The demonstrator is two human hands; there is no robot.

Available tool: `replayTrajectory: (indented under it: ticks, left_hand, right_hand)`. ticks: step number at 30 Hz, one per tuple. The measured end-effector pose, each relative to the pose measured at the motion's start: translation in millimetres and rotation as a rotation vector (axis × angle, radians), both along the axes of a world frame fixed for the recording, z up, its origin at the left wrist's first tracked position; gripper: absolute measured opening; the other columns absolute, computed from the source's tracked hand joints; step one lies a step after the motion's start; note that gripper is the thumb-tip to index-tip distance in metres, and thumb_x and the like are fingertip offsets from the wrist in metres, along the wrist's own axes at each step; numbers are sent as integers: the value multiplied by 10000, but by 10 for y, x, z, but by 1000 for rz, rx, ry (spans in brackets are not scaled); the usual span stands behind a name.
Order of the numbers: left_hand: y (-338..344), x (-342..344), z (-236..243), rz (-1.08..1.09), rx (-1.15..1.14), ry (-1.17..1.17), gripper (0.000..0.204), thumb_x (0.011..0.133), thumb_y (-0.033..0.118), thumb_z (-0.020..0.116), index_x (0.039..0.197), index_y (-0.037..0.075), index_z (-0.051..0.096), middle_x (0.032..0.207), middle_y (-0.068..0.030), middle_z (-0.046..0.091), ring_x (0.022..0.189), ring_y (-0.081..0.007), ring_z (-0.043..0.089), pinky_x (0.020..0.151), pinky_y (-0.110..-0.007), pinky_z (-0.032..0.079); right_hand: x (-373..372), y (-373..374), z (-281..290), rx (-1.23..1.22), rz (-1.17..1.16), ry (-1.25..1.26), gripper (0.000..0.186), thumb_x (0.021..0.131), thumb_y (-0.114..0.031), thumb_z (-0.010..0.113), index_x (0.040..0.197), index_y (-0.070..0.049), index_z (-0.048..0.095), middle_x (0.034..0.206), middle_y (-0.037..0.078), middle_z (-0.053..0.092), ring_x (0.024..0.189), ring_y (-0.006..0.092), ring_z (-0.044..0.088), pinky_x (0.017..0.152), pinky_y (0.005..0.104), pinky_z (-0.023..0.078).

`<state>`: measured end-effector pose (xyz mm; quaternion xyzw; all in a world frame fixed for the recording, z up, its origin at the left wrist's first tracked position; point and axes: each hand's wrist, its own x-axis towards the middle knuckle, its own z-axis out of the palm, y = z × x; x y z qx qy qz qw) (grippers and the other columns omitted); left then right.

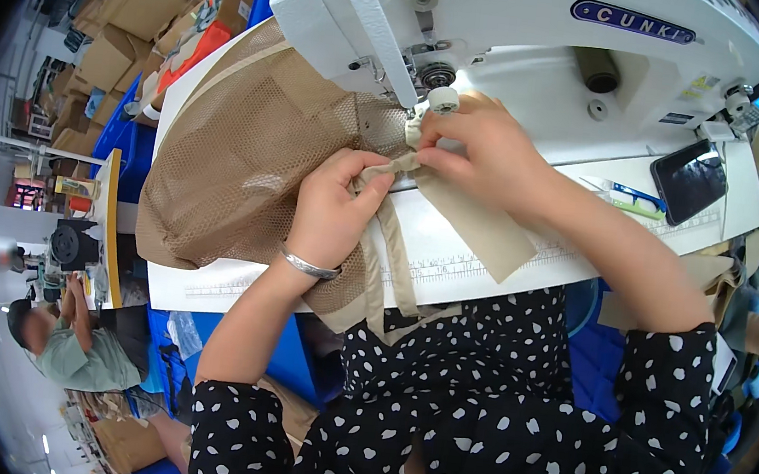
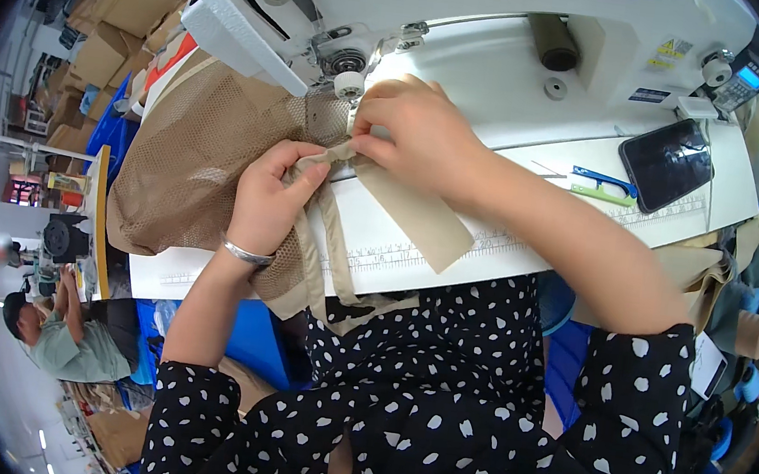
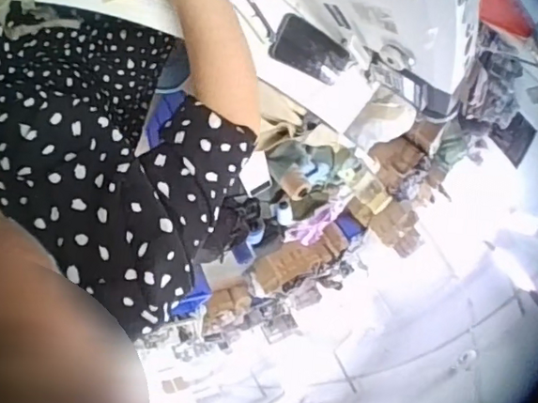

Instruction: The person is using an industrial sewing machine to sew a mesh and fabric bag.

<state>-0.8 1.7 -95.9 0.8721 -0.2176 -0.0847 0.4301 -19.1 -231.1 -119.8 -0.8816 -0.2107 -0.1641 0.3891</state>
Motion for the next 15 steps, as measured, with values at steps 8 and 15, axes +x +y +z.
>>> replayTrajectory:
  ticks: [8, 15]
  left_hand:
    - [-41, -18, -12, -20, 43, -175, 196, 933, 119, 662, 1073, -11, 708, 918, -141, 649, 815, -283, 638, 763, -360, 506]
    - [-56, -34, -5, -33, 50, -230, 188, 929, 112, 657, 1061, -11, 711, 897, -133, 631, 768, -261, 621, 718, -359, 498]
  right_hand:
    - [153, -9, 92, 12, 104, 270, 241, 834, -300, 769, 839, -63, 729, 912, 108, 698, 876, 303, 665, 837, 416, 512]
    - [93, 58, -30, -26, 35, 135, 201, 877, -262, 708, 853, -63, 712, 916, 100, 683, 912, 316, 654, 883, 441, 478]
